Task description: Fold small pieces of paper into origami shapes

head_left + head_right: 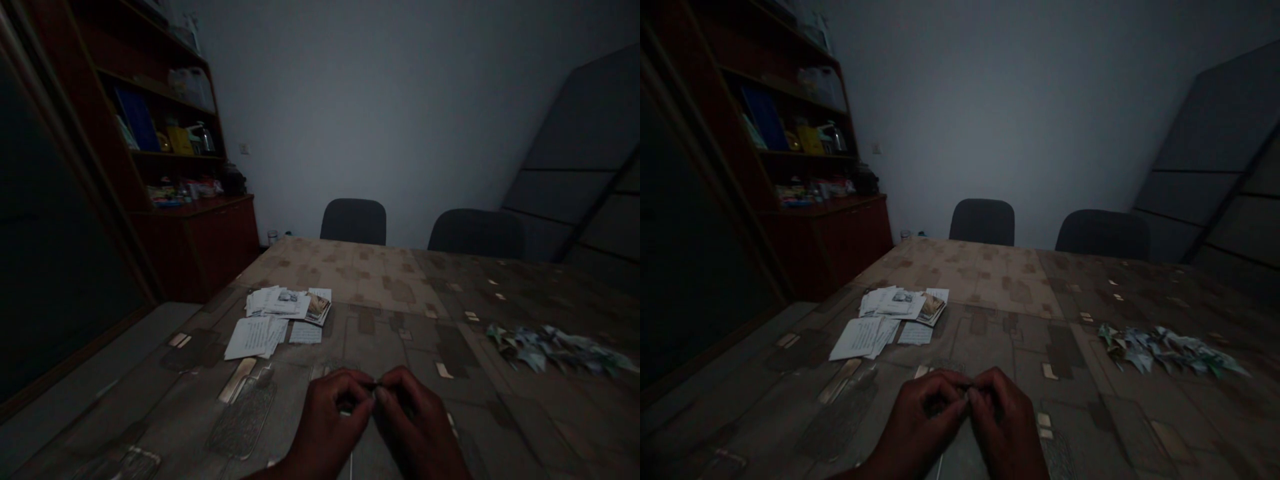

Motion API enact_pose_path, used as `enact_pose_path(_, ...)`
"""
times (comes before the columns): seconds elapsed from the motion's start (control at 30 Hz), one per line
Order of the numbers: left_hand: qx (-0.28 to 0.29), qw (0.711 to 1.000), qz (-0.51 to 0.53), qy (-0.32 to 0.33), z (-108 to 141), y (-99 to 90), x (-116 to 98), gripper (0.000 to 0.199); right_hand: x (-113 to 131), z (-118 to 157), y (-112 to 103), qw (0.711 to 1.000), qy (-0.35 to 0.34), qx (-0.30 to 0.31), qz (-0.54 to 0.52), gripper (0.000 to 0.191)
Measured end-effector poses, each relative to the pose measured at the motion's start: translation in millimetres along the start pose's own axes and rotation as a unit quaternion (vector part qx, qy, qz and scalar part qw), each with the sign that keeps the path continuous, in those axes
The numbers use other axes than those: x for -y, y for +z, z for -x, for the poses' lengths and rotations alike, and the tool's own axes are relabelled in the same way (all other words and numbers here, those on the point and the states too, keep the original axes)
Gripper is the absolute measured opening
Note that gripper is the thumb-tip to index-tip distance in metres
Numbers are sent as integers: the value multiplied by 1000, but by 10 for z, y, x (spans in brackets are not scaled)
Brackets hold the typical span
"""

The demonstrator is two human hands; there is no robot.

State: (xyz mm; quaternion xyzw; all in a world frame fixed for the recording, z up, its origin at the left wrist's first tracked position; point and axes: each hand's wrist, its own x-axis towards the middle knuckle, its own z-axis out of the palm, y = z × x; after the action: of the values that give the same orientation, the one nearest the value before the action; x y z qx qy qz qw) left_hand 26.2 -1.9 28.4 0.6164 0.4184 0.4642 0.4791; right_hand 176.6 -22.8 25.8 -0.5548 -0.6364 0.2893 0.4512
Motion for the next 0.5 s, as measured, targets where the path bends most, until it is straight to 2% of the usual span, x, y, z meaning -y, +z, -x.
enact_pose_path(0.17,-10,999,42,-21,-11,-2,-31,17,30,-3,-29,1000,1,3,-25,24)
enact_pose_path(0.37,8,964,249,-93,-42,2,49,31,58,4,-34,999,16,7,-42,25)
enact_pose_path(0.5,15,962,256,-95,-43,0,38,35,59,5,-12,999,20,9,-33,24)
